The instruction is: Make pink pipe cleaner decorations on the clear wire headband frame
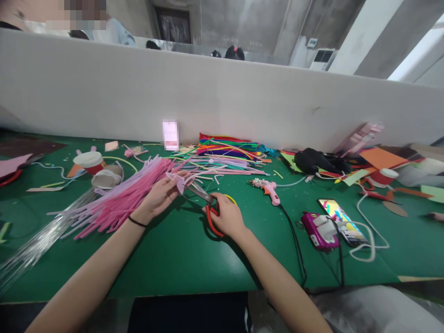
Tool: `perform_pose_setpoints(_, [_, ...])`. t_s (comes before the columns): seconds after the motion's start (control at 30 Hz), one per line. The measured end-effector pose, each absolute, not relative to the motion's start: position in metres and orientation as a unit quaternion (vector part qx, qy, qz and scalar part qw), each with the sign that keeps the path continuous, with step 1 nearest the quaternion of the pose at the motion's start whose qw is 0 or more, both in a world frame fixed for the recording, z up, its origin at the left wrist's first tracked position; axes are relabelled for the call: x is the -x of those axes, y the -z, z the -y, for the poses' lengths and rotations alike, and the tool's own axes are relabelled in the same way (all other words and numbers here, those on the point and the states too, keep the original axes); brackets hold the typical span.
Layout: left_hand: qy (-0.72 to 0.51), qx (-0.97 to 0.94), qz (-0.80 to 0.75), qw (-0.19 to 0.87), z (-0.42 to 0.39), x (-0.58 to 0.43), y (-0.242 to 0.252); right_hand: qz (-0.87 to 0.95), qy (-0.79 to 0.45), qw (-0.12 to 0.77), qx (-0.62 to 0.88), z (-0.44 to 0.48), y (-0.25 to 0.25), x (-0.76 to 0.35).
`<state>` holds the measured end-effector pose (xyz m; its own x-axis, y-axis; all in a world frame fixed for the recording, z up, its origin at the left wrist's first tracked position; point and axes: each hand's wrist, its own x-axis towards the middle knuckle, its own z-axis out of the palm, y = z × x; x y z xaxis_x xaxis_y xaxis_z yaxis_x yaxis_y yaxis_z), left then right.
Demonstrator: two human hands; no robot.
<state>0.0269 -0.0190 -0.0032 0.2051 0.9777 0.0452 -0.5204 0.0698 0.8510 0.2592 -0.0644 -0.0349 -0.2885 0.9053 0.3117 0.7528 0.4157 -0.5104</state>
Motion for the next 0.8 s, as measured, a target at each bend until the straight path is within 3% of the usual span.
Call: perform_pose_setpoints(0.8, [-0.512, -0.277, -0.270, 0.767, 0.030, -0.032, -0.010, 0.811, -0.113, 0.255, 0.515, 0.075, 0.031, -0.252])
